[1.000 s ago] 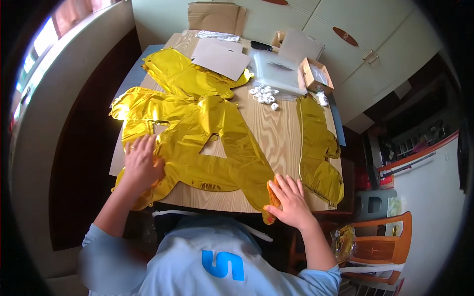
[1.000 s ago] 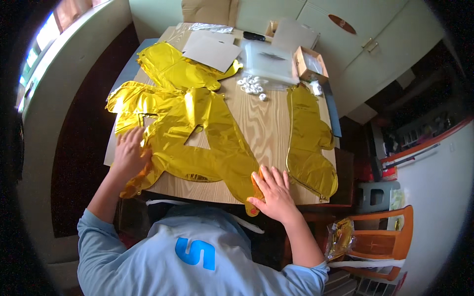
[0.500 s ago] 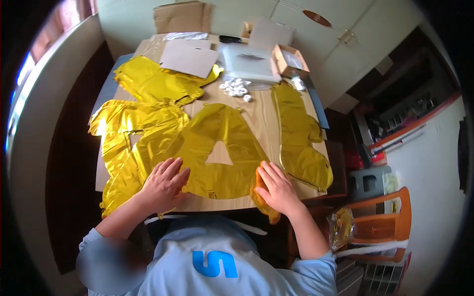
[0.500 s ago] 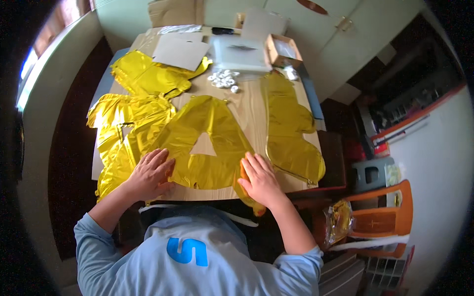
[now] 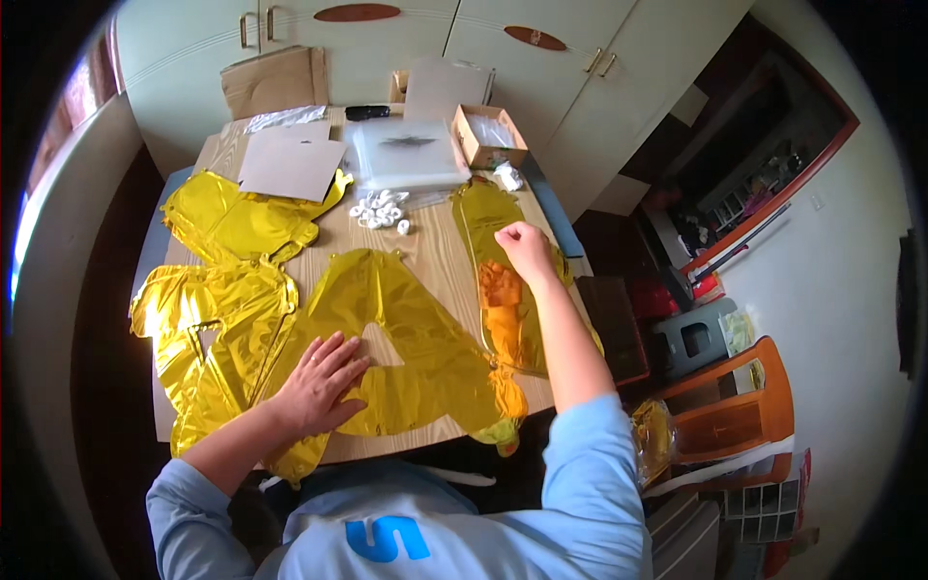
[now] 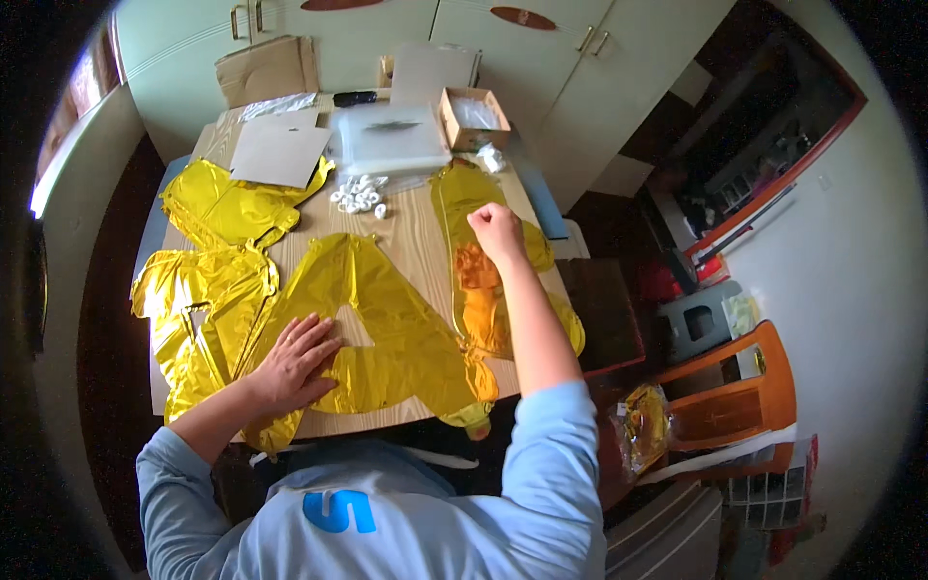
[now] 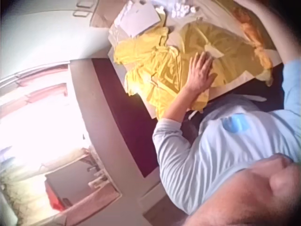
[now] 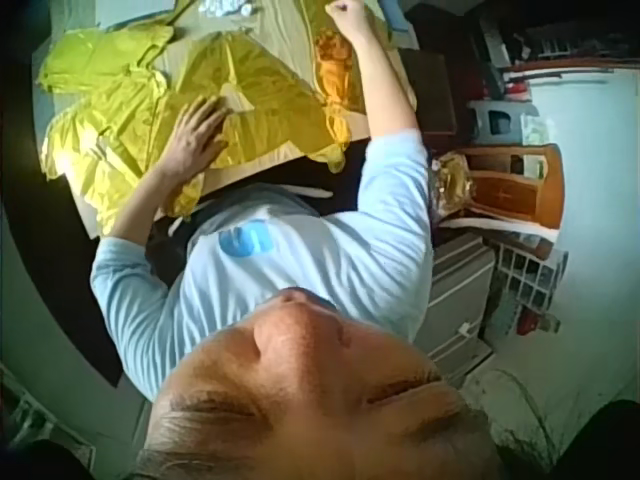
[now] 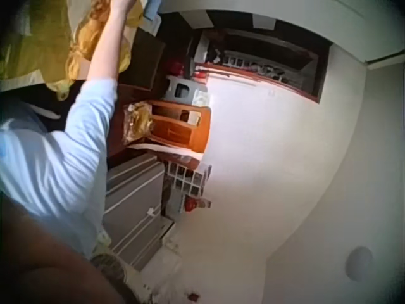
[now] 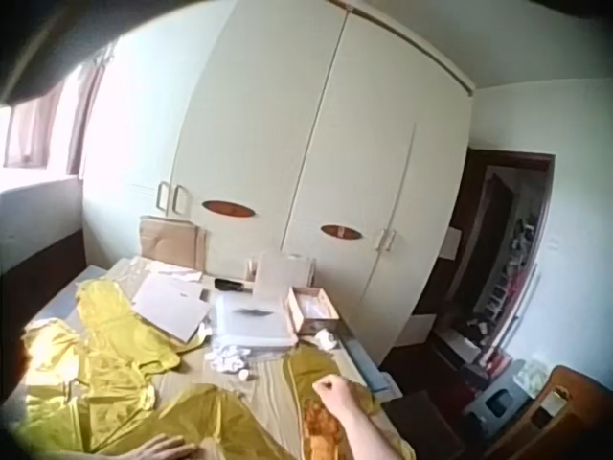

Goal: Folding and flattening gold foil balloons and arranging them for packaging with cardboard backings.

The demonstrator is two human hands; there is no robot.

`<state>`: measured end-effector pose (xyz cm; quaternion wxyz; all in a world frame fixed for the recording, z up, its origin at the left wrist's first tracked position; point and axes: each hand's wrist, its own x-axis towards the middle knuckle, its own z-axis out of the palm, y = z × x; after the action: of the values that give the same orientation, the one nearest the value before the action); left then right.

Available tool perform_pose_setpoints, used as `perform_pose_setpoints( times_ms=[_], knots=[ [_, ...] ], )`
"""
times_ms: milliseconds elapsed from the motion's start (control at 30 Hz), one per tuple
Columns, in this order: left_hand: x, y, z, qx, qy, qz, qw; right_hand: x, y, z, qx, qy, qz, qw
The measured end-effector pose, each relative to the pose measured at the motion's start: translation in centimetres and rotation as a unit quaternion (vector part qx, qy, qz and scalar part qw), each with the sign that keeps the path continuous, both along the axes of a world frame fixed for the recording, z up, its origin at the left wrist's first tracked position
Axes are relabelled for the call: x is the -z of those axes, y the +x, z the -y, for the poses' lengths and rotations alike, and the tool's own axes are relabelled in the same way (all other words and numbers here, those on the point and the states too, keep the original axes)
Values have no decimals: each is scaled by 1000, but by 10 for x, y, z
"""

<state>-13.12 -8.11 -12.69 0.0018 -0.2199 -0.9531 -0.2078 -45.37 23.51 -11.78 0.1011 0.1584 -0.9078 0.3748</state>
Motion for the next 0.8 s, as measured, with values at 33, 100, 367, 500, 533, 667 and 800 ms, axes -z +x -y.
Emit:
perform_pose_setpoints(
  times_ms=[33,100,367,500,533,667,800],
  knots=[
    [-3,-2,-3,2,10,0,1000,7,-24,-2,32,12,14,999],
    [-10,-4,-8,16,12,5,1000,20,-66,-5,97,31,41,994],
    [-15,-90,-12,67,91,-36,993,26,-75,41,156,182,87,967],
    [-13,-185,-48,73,120,-38,989,28,-79,39,146,172,101,969],
    [-4,-208,-60,64,114,-52,990,33,-79,38,142,163,59,975],
    [6,-290,-113,64,57,-69,994,48,-87,24,133,100,10,986],
    [10,-316,-146,-15,-46,16,999,43,-79,3,74,-48,-51,995]
  ],
)
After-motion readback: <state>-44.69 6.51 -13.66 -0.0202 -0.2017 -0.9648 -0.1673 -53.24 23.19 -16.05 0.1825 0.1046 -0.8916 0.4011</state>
